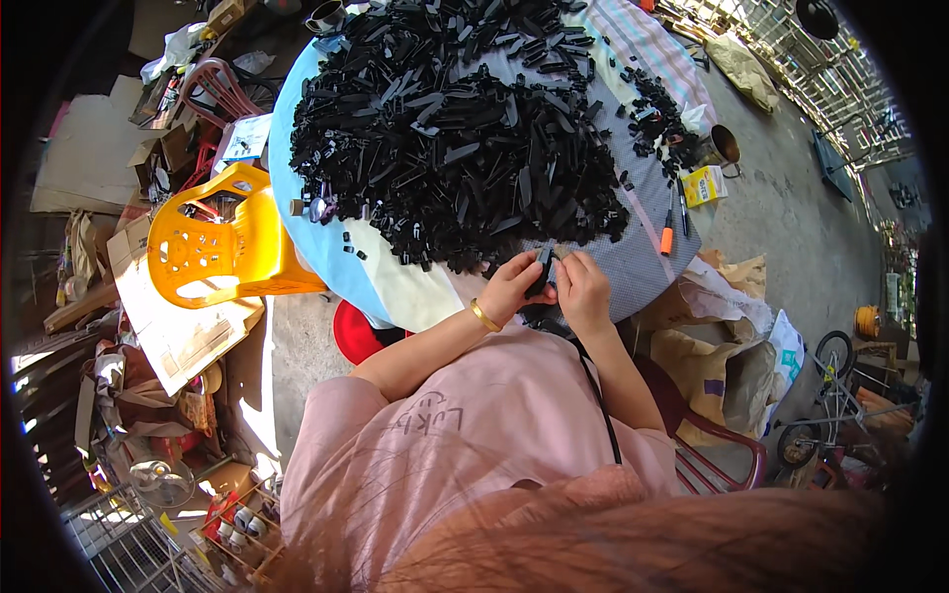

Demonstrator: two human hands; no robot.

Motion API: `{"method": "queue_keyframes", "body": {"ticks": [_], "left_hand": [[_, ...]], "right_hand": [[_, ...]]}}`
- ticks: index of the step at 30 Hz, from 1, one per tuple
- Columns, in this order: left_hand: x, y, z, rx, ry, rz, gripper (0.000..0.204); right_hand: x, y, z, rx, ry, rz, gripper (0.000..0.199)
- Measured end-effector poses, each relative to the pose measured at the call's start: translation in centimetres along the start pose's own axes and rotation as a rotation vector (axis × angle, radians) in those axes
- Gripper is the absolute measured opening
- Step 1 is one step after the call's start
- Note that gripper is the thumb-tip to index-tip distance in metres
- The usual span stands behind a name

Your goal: Assembling small black plastic hardware components manually.

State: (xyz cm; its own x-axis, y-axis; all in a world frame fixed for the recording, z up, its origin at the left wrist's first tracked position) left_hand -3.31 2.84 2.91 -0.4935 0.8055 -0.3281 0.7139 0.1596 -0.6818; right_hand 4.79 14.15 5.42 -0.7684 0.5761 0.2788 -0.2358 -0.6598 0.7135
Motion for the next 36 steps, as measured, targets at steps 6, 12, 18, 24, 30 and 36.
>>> {"method": "queue_keyframes", "body": {"ticks": [6, 12, 18, 24, 30, 36], "left_hand": [[-0.2, 0.3, -0.1, 0.040, 0.014, -0.023, 0.031], [-0.2, 0.3, 0.7, 0.299, 0.067, -0.143, 0.033], [-0.3, -0.5, 0.3, 1.134, 0.014, -0.439, 0.024], [0.2, -1.0, 1.5, 1.205, 0.193, -0.353, 0.025], [-0.4, -1.5, 1.5, 1.215, 0.138, -0.418, 0.025], [-0.7, -0.7, 0.8, 1.225, -0.078, -0.612, 0.022]], "right_hand": [[-0.5, 0.3, -0.4, 0.034, -0.141, 0.042, 0.010], [-0.6, 0.8, -0.6, -0.156, -0.026, 0.055, 0.010], [-0.8, 0.7, -0.1, -0.486, 0.336, 0.113, 0.007], [-1.2, -0.5, -0.2, -0.250, 0.481, 0.110, 0.015], [-0.7, 0.1, -1.0, -0.211, 0.513, 0.147, 0.013], [-0.2, 0.4, -1.4, -0.225, 0.472, 0.123, 0.013]]}}
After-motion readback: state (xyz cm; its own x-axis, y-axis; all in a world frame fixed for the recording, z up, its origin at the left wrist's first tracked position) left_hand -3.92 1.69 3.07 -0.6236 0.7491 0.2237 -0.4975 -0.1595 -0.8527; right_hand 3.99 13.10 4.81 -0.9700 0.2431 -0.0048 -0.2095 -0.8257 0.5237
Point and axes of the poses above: each hand's wrist, its own x-axis towards the middle knuckle, its own z-axis out of the back of the hand, y = z × x, the point moved 1 cm from there along x, towards the middle knuckle, and after that the axes turned 10 degrees about -z, right-handed, at the moved point
